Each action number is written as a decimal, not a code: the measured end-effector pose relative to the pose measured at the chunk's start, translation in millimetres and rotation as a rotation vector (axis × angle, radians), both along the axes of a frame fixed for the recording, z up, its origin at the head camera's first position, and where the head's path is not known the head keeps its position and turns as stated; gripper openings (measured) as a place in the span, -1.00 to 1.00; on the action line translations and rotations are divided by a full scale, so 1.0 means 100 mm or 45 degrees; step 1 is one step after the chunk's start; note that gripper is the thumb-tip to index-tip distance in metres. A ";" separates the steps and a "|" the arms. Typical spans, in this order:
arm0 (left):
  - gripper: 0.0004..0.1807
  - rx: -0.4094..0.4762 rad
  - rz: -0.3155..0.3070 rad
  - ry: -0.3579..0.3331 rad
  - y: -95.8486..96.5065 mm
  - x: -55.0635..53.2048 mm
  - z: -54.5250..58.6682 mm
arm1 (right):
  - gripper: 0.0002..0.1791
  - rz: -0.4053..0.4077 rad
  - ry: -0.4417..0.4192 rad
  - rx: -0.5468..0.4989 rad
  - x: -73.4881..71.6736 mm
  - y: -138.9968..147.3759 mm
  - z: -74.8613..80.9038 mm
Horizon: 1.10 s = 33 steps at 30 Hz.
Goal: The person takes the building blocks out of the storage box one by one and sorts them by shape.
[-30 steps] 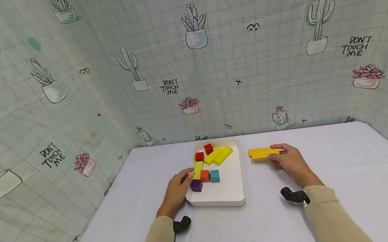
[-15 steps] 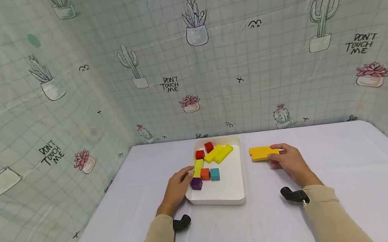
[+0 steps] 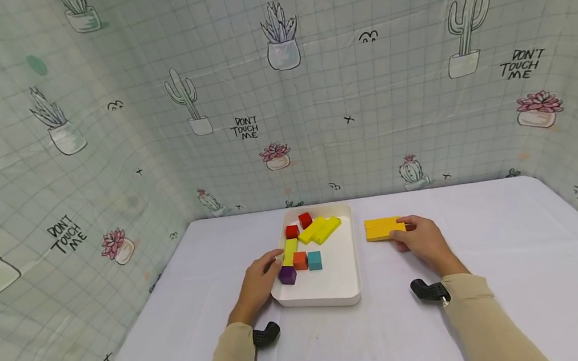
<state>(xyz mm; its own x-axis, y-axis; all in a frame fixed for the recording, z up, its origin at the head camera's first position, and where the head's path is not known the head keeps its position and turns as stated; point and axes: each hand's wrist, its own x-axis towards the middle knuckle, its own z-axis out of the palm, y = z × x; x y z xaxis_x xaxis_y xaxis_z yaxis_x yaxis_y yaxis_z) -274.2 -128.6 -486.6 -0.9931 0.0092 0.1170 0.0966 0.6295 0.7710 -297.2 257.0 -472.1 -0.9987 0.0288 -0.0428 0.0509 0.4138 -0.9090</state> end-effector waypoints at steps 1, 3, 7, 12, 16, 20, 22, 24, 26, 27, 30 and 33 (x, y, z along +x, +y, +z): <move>-0.60 0.004 -0.002 0.008 -0.01 0.00 0.00 | -0.24 -0.006 -0.001 0.021 0.00 -0.01 0.02; -0.60 0.008 -0.006 0.018 -0.01 -0.02 0.01 | -0.24 -0.013 0.000 0.061 0.00 -0.03 0.04; -0.60 0.005 -0.027 0.038 -0.02 -0.03 0.01 | -0.23 -0.036 -0.004 0.166 0.01 -0.03 0.06; -0.60 0.005 -0.016 0.029 -0.05 -0.02 0.01 | -0.24 -0.027 -0.029 0.267 -0.01 -0.04 0.07; -0.61 0.032 -0.022 0.023 -0.05 -0.01 -0.01 | -0.29 -0.031 -0.047 0.324 -0.01 -0.05 0.07; -0.61 0.026 -0.032 0.019 -0.05 -0.01 -0.03 | -0.31 -0.026 -0.038 0.426 0.01 -0.04 0.07; -0.61 0.016 -0.029 0.018 -0.05 0.00 -0.03 | -0.31 -0.019 -0.028 0.465 0.01 -0.03 0.06; -0.61 0.013 -0.025 0.017 -0.05 0.00 -0.02 | -0.32 -0.013 -0.015 0.497 -0.01 -0.03 0.05; -0.62 0.014 -0.027 0.027 -0.05 0.00 -0.01 | -0.33 -0.009 -0.006 0.512 -0.02 -0.04 0.05; -0.62 0.016 -0.028 0.029 -0.05 0.00 -0.01 | -0.33 -0.009 -0.001 0.518 -0.02 -0.04 0.04; -0.62 0.022 -0.037 0.043 -0.05 0.01 0.01 | -0.35 -0.008 0.014 0.540 -0.04 -0.03 0.03; -0.62 0.025 -0.047 0.052 -0.06 0.01 0.02 | -0.38 -0.015 0.037 0.540 -0.05 -0.03 0.01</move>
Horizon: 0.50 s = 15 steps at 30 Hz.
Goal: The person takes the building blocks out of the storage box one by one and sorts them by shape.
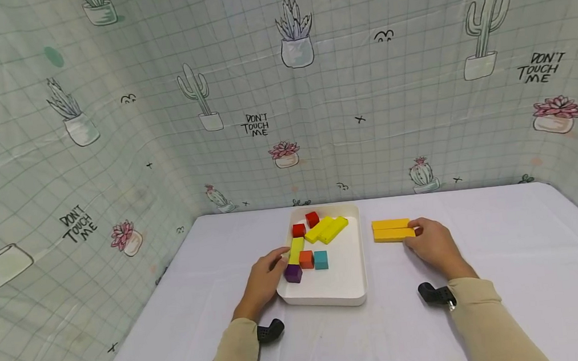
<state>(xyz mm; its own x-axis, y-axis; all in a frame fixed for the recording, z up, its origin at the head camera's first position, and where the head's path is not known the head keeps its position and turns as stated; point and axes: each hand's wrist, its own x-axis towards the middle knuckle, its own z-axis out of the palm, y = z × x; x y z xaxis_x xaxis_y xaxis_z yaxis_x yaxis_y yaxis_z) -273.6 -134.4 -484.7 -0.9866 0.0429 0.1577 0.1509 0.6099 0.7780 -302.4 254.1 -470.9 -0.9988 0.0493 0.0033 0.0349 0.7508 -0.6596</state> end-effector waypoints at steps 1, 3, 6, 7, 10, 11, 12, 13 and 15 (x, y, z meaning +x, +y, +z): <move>-0.62 -0.001 -0.002 0.000 0.00 0.00 0.00 | -0.38 -0.001 0.009 -0.001 0.00 0.00 -0.01; -0.62 0.000 -0.005 -0.002 0.00 0.00 0.01 | -0.40 -0.008 0.021 -0.018 0.00 0.01 -0.02; -0.62 0.002 -0.008 -0.003 0.01 0.00 0.01 | -0.42 -0.024 0.027 -0.042 0.00 0.01 -0.02; -0.62 0.003 -0.010 -0.003 0.01 0.01 0.01 | -0.43 -0.027 0.028 -0.048 -0.01 0.01 -0.02; -0.62 0.001 -0.014 0.004 0.01 0.01 0.02 | -0.44 -0.033 0.025 -0.067 -0.01 0.01 -0.02; -0.62 0.001 -0.015 0.006 0.01 0.01 0.02 | -0.44 -0.034 0.023 -0.073 -0.01 0.01 -0.02; -0.62 0.001 -0.017 0.009 0.01 0.01 0.02 | -0.44 -0.036 0.019 -0.079 -0.02 0.01 -0.03; -0.62 -0.001 -0.018 0.011 0.00 0.00 0.02 | -0.45 -0.037 0.017 -0.082 -0.02 0.00 -0.03; -0.62 -0.003 -0.017 0.016 0.00 0.00 0.02 | -0.45 -0.042 0.008 -0.091 -0.02 0.00 -0.02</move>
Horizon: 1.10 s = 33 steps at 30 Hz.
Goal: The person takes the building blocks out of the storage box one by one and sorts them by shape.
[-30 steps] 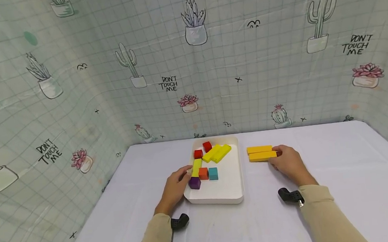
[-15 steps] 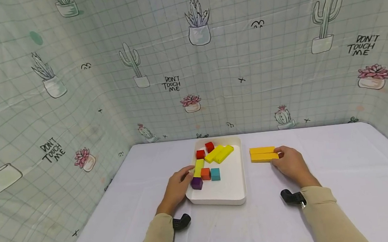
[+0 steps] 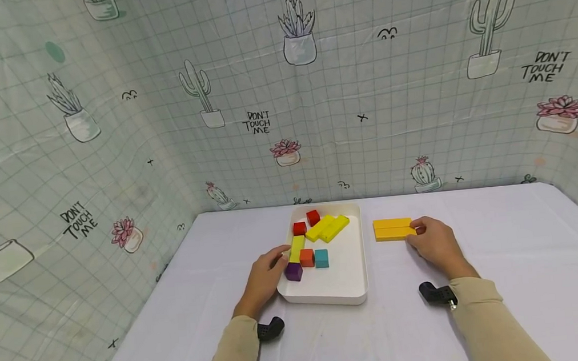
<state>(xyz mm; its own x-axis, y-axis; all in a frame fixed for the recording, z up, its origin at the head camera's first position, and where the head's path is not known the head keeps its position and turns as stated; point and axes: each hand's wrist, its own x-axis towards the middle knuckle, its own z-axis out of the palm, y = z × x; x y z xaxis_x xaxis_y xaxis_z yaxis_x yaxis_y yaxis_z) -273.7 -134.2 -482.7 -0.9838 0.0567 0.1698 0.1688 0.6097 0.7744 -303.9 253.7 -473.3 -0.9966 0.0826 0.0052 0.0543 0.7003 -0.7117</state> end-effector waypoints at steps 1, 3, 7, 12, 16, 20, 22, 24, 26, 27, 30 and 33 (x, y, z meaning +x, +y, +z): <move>-0.62 -0.003 -0.001 0.003 0.00 0.00 0.00 | -0.44 -0.003 -0.006 -0.006 0.00 0.00 0.01; -0.61 -0.010 -0.001 -0.002 0.00 -0.01 0.00 | -0.43 -0.009 -0.012 -0.014 0.02 0.00 0.03; -0.61 -0.020 0.009 -0.006 -0.02 -0.02 0.01 | -0.43 -0.023 0.040 -0.008 0.04 -0.01 0.12; -0.61 -0.030 0.008 -0.001 -0.03 -0.05 0.01 | -0.43 0.013 0.088 -0.092 0.05 -0.10 0.24; -0.61 -0.026 -0.003 -0.004 -0.02 -0.04 -0.01 | -0.41 0.074 0.010 -0.308 0.06 -0.22 0.28; -0.61 -0.029 0.009 -0.010 -0.04 -0.04 -0.03 | -0.40 0.123 -0.067 -0.455 0.04 -0.40 0.30; -0.61 -0.029 0.016 -0.009 -0.04 -0.04 -0.03 | -0.41 0.169 -0.078 -0.491 0.01 -0.50 0.33; -0.61 -0.028 0.015 -0.010 -0.04 -0.05 -0.03 | -0.43 0.213 -0.077 -0.511 -0.04 -0.58 0.37; -0.61 -0.020 0.003 -0.007 -0.03 -0.06 -0.02 | -0.45 0.244 -0.084 -0.522 -0.09 -0.64 0.39; -0.61 -0.016 -0.004 -0.002 -0.03 -0.06 -0.02 | -0.45 0.251 -0.092 -0.524 -0.11 -0.67 0.40; -0.61 -0.017 0.001 -0.014 -0.01 -0.05 -0.01 | -0.44 0.238 -0.129 -0.528 -0.17 -0.77 0.40; -0.61 -0.018 0.015 -0.025 0.00 -0.03 -0.02 | -0.45 0.211 -0.142 -0.550 -0.21 -0.88 0.39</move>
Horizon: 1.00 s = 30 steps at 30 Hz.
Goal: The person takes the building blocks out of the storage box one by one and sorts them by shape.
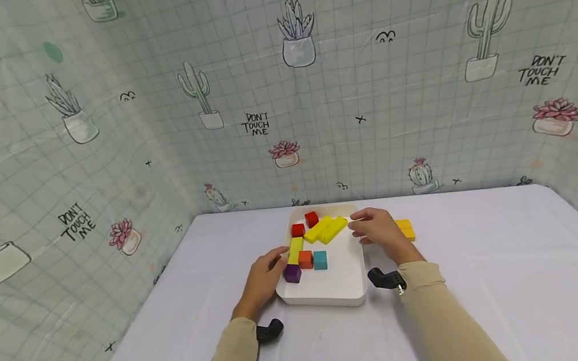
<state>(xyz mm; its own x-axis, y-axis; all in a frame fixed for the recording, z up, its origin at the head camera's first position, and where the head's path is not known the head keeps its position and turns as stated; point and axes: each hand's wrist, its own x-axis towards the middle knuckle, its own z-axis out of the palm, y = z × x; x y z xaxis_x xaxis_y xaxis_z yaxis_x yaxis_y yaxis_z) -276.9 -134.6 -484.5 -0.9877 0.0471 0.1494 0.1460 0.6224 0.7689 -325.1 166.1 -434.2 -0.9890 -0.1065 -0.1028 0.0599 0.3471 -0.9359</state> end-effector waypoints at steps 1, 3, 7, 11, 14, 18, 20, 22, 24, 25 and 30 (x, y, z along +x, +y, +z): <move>-0.61 0.002 0.005 -0.006 0.00 0.01 0.00 | -0.46 -0.011 0.001 0.001 -0.01 -0.04 0.00; -0.61 0.006 0.005 -0.009 -0.01 0.02 -0.01 | -0.48 -0.033 0.016 -0.001 -0.02 -0.12 0.01; -0.61 0.002 0.000 -0.012 0.00 0.02 -0.01 | -0.50 -0.061 0.044 -0.038 -0.03 -0.24 0.05; -0.61 -0.007 0.003 -0.009 0.00 0.00 -0.01 | -0.48 -0.056 0.029 -0.105 -0.08 -0.34 0.08; -0.61 -0.012 -0.001 -0.004 -0.01 -0.01 -0.02 | -0.42 -0.015 0.008 -0.069 -0.12 -0.41 0.08; -0.61 -0.021 -0.002 -0.002 -0.02 0.00 -0.05 | -0.37 0.020 -0.015 0.065 -0.15 -0.49 0.05; -0.62 -0.020 0.000 0.000 -0.03 0.01 -0.05 | -0.37 0.010 -0.019 0.128 -0.18 -0.52 0.04; -0.62 -0.018 0.003 -0.001 -0.04 0.02 -0.05 | -0.37 0.008 -0.018 0.188 -0.20 -0.55 0.03; -0.62 -0.013 -0.004 0.002 -0.04 0.02 -0.04 | -0.36 0.008 -0.017 0.243 -0.22 -0.56 0.03; -0.62 -0.009 -0.007 0.010 -0.04 0.02 -0.04 | -0.36 0.012 -0.016 0.273 -0.24 -0.56 0.04; -0.63 -0.001 0.004 0.024 -0.01 -0.01 -0.02 | -0.33 0.053 0.003 0.436 -0.31 -0.58 0.08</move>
